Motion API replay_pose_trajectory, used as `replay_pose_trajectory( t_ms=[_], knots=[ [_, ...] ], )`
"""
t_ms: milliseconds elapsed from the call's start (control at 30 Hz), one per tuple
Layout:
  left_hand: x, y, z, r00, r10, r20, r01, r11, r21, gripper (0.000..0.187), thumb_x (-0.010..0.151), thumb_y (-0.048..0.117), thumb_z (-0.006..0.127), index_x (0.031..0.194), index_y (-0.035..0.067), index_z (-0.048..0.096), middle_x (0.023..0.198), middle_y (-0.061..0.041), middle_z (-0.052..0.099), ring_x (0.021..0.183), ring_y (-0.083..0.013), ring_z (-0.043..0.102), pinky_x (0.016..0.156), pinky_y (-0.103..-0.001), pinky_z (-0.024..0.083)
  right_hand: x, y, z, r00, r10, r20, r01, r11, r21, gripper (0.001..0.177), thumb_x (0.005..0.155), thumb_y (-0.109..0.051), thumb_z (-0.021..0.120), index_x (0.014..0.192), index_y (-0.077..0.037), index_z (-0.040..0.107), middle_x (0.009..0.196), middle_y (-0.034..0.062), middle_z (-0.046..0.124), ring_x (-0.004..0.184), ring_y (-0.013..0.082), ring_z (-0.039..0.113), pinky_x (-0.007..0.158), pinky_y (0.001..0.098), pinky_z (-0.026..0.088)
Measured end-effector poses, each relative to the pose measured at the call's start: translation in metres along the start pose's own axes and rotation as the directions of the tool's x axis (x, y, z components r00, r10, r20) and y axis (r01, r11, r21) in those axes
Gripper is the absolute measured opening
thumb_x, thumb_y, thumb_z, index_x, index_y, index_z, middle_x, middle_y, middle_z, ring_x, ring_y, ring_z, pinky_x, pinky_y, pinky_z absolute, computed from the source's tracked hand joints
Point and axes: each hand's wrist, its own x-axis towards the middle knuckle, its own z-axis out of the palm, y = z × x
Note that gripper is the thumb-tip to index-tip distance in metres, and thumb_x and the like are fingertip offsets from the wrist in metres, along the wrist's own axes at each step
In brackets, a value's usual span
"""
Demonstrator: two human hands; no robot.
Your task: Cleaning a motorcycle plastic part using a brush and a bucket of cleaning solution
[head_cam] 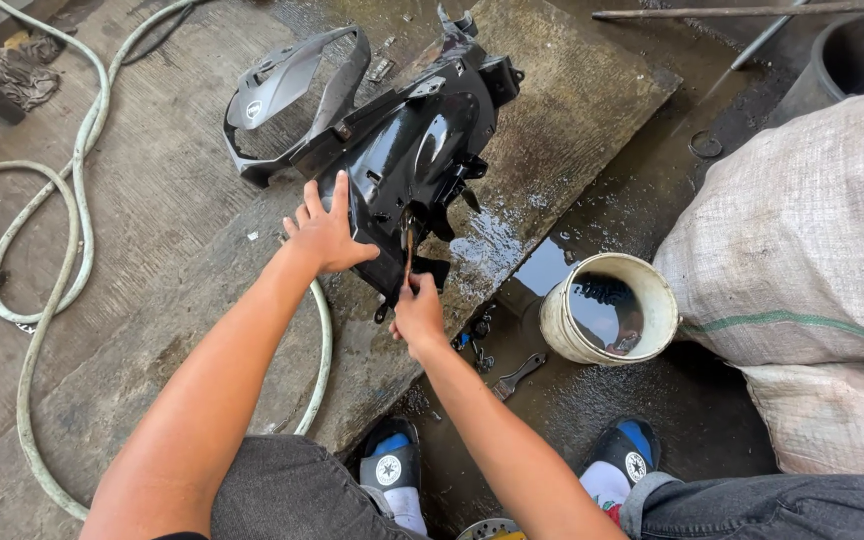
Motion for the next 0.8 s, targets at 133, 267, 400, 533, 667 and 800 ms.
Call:
replay_pose_trajectory(
  t_ms=[133, 267, 400, 533, 667, 800],
  knots=[
    [-0.003, 0.001, -0.005, 1.000, 0.001, 0.004, -0.001, 1.000, -0.015, 0.130, 0.076, 0.060, 0.078, 0.167, 0.026, -0.008, 0.167, -0.025, -0.004, 0.153, -0.0497, 0.018, 0.123, -0.067, 0.016, 0.030, 0.011, 0.003, 0.997, 0.060, -0.052, -0.052, 0.989, 0.137, 0.036, 0.107, -0.016, 0.043, 0.138, 0.002, 0.045, 0.078, 0.0127, 0.055, 0.043, 0.0175, 0.057, 0.031, 0.0263, 0.049],
    [-0.002, -0.004, 0.003, 1.000, 0.000, 0.009, 0.000, 1.000, -0.005, 0.132, 0.074, 0.063, 0.078, 0.167, 0.026, -0.008, 0.167, -0.025, -0.004, 0.153, -0.0497, 0.019, 0.122, -0.068, 0.016, 0.087, 0.034, 0.005, 0.984, 0.111, -0.140, -0.073, 0.966, 0.249, 0.032, 0.107, -0.021, 0.045, 0.132, -0.002, 0.050, 0.073, 0.0112, 0.054, 0.040, 0.0172, 0.054, 0.028, 0.0258, 0.044],
    [0.001, -0.001, 0.001, 1.000, 0.017, -0.004, -0.017, 1.000, -0.015, 0.133, 0.073, 0.061, 0.079, 0.167, 0.027, -0.008, 0.167, -0.025, -0.005, 0.153, -0.0494, 0.019, 0.122, -0.069, 0.016, 0.070, 0.020, 0.003, 0.988, 0.074, -0.139, -0.037, 0.968, 0.248, 0.028, 0.105, -0.016, 0.047, 0.126, 0.001, 0.053, 0.067, 0.0074, 0.051, 0.038, 0.0146, 0.049, 0.028, 0.0262, 0.036],
    [0.002, -0.003, 0.001, 1.000, 0.011, -0.005, -0.011, 1.000, -0.020, 0.133, 0.073, 0.061, 0.079, 0.167, 0.027, -0.009, 0.167, -0.025, -0.004, 0.153, -0.0494, 0.019, 0.122, -0.069, 0.016, 0.066, 0.011, -0.003, 0.987, 0.063, -0.150, -0.022, 0.965, 0.260, 0.029, 0.105, -0.017, 0.046, 0.127, 0.001, 0.054, 0.067, 0.0080, 0.049, 0.037, 0.0146, 0.045, 0.030, 0.0262, 0.033],
    [0.001, 0.000, 0.004, 1.000, 0.017, -0.008, -0.017, 1.000, 0.006, 0.133, 0.073, 0.061, 0.079, 0.167, 0.025, -0.009, 0.167, -0.027, -0.004, 0.153, -0.0495, 0.018, 0.122, -0.069, 0.016, 0.069, 0.008, 0.005, 0.976, 0.021, -0.217, 0.048, 0.950, 0.309, 0.025, 0.104, -0.016, 0.046, 0.119, 0.001, 0.056, 0.067, 0.0084, 0.051, 0.036, 0.0142, 0.046, 0.030, 0.0268, 0.033],
    [0.005, -0.001, 0.004, 1.000, 0.016, 0.001, -0.016, 1.000, 0.006, 0.133, 0.073, 0.062, 0.078, 0.166, 0.026, -0.010, 0.167, -0.027, -0.005, 0.154, -0.0492, 0.017, 0.122, -0.069, 0.015, 0.032, -0.016, 0.002, 0.989, 0.000, -0.150, 0.038, 0.966, 0.256, 0.030, 0.105, -0.011, 0.044, 0.128, 0.004, 0.053, 0.071, 0.0071, 0.051, 0.040, 0.0109, 0.046, 0.035, 0.0244, 0.032]
  ],
)
